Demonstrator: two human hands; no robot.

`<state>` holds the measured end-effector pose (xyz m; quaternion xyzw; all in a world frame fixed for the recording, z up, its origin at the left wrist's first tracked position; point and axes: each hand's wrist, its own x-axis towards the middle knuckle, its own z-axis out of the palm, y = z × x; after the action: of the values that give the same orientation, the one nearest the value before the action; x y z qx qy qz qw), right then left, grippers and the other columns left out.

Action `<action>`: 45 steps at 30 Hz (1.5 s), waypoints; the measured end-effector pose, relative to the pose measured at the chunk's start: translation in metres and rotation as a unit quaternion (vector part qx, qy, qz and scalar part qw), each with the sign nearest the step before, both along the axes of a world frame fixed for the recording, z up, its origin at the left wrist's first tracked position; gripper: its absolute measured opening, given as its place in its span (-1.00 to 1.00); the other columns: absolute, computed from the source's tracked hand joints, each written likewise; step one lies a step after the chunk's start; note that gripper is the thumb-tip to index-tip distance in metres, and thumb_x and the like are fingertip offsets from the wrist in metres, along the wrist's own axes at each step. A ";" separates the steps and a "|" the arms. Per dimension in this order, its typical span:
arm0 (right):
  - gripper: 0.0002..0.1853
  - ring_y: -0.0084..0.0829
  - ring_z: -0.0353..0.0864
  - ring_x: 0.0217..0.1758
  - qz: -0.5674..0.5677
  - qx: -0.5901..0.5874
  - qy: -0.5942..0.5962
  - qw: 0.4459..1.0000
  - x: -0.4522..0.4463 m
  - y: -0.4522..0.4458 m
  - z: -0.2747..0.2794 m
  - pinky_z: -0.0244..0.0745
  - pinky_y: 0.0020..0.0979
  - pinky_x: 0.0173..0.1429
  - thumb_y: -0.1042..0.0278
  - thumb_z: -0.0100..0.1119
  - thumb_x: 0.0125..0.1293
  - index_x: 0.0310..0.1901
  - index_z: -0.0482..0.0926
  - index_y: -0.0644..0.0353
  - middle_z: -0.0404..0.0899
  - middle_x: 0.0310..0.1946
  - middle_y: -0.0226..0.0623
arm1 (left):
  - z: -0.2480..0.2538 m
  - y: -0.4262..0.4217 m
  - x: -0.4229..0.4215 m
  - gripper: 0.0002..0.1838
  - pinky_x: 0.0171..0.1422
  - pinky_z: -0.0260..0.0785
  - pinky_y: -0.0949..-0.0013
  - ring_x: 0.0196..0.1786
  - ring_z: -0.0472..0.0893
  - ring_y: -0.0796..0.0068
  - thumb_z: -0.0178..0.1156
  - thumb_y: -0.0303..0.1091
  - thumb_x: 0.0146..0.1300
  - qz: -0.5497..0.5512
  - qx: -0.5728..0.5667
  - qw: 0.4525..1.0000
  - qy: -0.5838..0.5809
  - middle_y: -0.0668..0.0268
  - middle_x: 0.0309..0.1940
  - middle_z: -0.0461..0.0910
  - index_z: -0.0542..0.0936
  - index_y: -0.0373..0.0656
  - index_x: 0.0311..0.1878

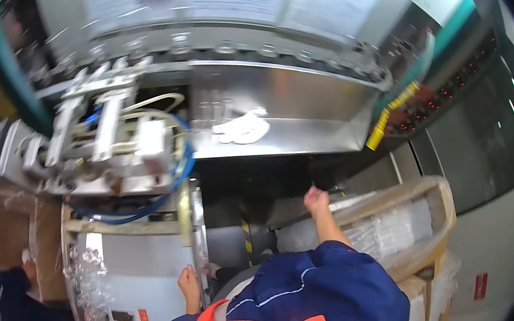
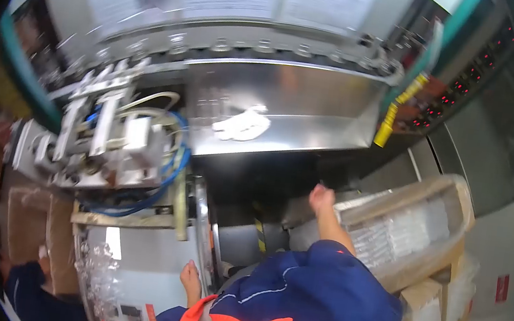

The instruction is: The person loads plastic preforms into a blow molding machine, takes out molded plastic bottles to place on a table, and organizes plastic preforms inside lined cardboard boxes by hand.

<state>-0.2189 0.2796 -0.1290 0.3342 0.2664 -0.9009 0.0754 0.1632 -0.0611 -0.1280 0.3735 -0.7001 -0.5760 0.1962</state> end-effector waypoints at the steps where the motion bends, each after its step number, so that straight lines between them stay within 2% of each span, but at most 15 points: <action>1: -0.80 -0.38 0.48 -0.31 -0.105 0.008 0.042 0.994 -0.026 0.020 0.026 0.46 -0.36 -0.28 0.31 -0.23 0.31 -0.23 0.37 0.23 0.47 -0.31 -0.25 | 0.000 0.009 -0.011 -0.51 -0.53 0.10 0.36 -0.62 0.25 0.58 -0.02 -0.13 0.38 -0.023 0.006 1.000 0.005 0.39 -0.76 0.28 0.36 -0.24 -0.64; 3: -0.59 -0.28 0.51 -0.07 -0.221 0.000 0.106 0.970 -0.069 0.051 0.070 0.55 -0.25 -0.01 0.32 -0.24 0.37 0.15 0.28 0.39 0.40 0.03 -0.04 | -0.002 0.015 -0.038 -0.51 -0.52 0.12 0.38 -0.62 0.27 0.59 -0.01 -0.11 0.38 -0.071 0.011 0.997 0.017 0.40 -0.75 0.29 0.38 -0.24 -0.63; 6: -0.84 -0.28 0.55 -0.47 -0.243 -0.141 0.122 0.952 -0.131 0.102 0.054 0.57 -0.38 -0.28 0.50 -0.11 0.16 -0.34 0.46 0.41 0.50 -0.56 -0.14 | 0.003 0.025 -0.083 -0.51 -0.52 0.09 0.45 -0.61 0.25 0.67 -0.02 -0.09 0.39 -0.141 0.012 0.990 -0.007 0.44 -0.74 0.27 0.40 -0.20 -0.63; 7: -0.90 -0.30 0.54 -0.45 -0.219 -0.196 0.206 0.933 -0.139 0.113 0.037 0.57 -0.37 -0.27 0.56 -0.06 0.17 -0.33 0.46 0.36 0.51 -0.47 -0.10 | 0.000 0.030 -0.094 -0.51 -0.52 0.07 0.47 -0.60 0.24 0.69 -0.02 -0.09 0.39 -0.165 -0.001 0.986 -0.011 0.45 -0.74 0.26 0.39 -0.19 -0.63; 11: -0.79 -0.35 0.54 -0.23 -0.013 0.001 0.285 0.958 -0.084 0.084 0.084 0.52 -0.48 -0.16 0.74 -0.07 0.12 -0.19 0.45 0.42 0.52 -0.26 -0.14 | 0.060 0.084 -0.166 -0.69 -0.49 0.08 0.54 -0.54 0.31 0.70 -0.04 -0.13 0.41 -0.280 0.372 0.884 0.033 0.45 -0.59 0.35 0.43 -0.12 -0.39; 13: -0.77 -0.37 0.54 -0.27 0.000 -0.040 0.287 0.957 -0.043 0.081 0.088 0.51 -0.47 -0.14 0.70 -0.03 0.14 -0.14 0.46 0.42 0.53 -0.26 -0.15 | 0.059 0.117 -0.204 -0.77 -0.44 0.15 0.57 -0.52 0.36 0.65 -0.03 -0.18 0.40 -0.317 0.449 0.833 0.063 0.44 -0.52 0.40 0.46 -0.11 -0.26; 17: -0.87 -0.49 0.55 -0.32 0.201 0.109 0.278 0.933 0.076 0.105 0.079 0.46 -0.53 -0.23 0.60 0.03 0.22 -0.21 0.52 0.32 0.56 -0.38 -0.26 | 0.095 0.201 -0.264 -0.90 -0.32 0.27 0.61 -0.40 0.42 0.70 0.09 -0.35 0.32 -0.413 0.326 0.851 -0.004 0.47 -0.46 0.47 0.50 -0.14 -0.17; 18: -0.89 -0.51 0.54 -0.36 0.216 0.236 0.203 0.925 0.106 0.117 0.075 0.45 -0.52 -0.28 0.57 0.05 0.22 -0.23 0.53 0.32 0.57 -0.40 -0.28 | 0.099 0.223 -0.270 -0.92 -0.33 0.29 0.61 -0.41 0.44 0.70 0.13 -0.39 0.29 -0.444 0.291 0.847 0.006 0.46 -0.46 0.49 0.50 -0.15 -0.19; 21: -0.89 -0.55 0.53 -0.46 0.100 0.627 0.127 0.762 0.179 0.182 0.022 0.45 -0.49 -0.40 0.52 0.12 0.18 -0.27 0.55 0.34 0.59 -0.46 -0.28 | 0.091 0.290 -0.275 -0.92 -0.33 0.37 0.57 -0.42 0.50 0.68 0.20 -0.46 0.21 -0.551 0.202 0.809 0.016 0.43 -0.43 0.55 0.53 -0.19 -0.24; 23: -0.80 -0.44 0.58 -0.38 0.045 0.635 -0.105 0.764 0.209 0.240 -0.010 0.49 -0.43 -0.27 0.50 0.20 0.07 -0.24 0.52 0.35 0.60 -0.40 -0.22 | 0.083 0.337 -0.272 -0.92 -0.34 0.40 0.53 -0.42 0.54 0.64 0.23 -0.47 0.17 -0.611 0.130 0.780 0.021 0.39 -0.45 0.59 0.56 -0.23 -0.28; 29: -0.43 -0.27 0.59 -0.19 0.040 0.728 -0.326 0.602 0.215 0.263 -0.036 0.48 -0.32 -0.11 0.46 0.38 -0.15 -0.04 0.37 0.28 0.58 -0.30 -0.17 | 0.064 0.450 -0.293 -0.86 -0.22 0.48 0.24 -0.34 0.64 0.21 0.21 -0.43 0.05 -0.699 -0.118 0.705 0.016 0.09 -0.40 0.62 0.57 -0.27 -0.31; 32: -0.34 -0.30 0.57 -0.24 0.007 0.715 -0.352 0.604 0.206 0.264 -0.067 0.47 -0.34 -0.13 0.43 0.44 -0.20 -0.01 0.33 0.27 0.56 -0.33 -0.20 | 0.042 0.473 -0.297 -0.83 -0.13 0.43 0.00 -0.23 0.59 -0.13 0.04 -0.43 0.09 -0.706 -0.212 0.675 -0.038 -0.06 -0.33 0.60 0.53 -0.28 -0.27; 35: -0.44 -0.12 0.54 -0.10 0.000 0.635 -0.331 0.698 0.210 0.270 -0.063 0.44 -0.24 0.00 0.43 0.41 -0.18 -0.08 0.40 0.32 0.54 -0.19 -0.04 | 0.030 0.471 -0.296 -0.80 -0.10 0.44 0.00 -0.23 0.58 -0.18 0.01 -0.53 0.07 -0.662 -0.271 0.688 -0.118 -0.16 -0.34 0.57 0.48 -0.34 -0.21; 41: -0.59 -0.43 0.52 -0.34 -0.106 0.589 -0.313 0.737 0.211 0.261 -0.055 0.46 -0.45 -0.25 0.54 0.38 -0.07 -0.18 0.40 0.27 0.51 -0.42 -0.30 | 0.008 0.463 -0.296 -0.67 -0.07 0.45 0.00 -0.24 0.59 -0.17 0.00 -0.62 0.06 -0.652 -0.313 0.687 -0.073 -0.23 -0.32 0.54 0.34 -0.40 -0.04; 45: -0.67 -0.42 0.54 -0.32 -0.180 0.428 -0.279 0.841 0.211 0.262 -0.050 0.51 -0.43 -0.26 0.61 0.31 0.01 -0.20 0.39 0.29 0.49 -0.39 -0.29 | -0.004 0.462 -0.295 -0.56 -0.05 0.46 0.03 -0.22 0.61 -0.13 0.00 -0.58 0.11 -0.674 -0.370 0.634 -0.087 -0.20 -0.32 0.56 0.25 -0.36 0.11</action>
<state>-0.0080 0.5415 -0.1790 0.6121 0.5284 -0.5640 -0.1672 -0.1315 0.4007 -0.1323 -0.2578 -0.9254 -0.2059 -0.1866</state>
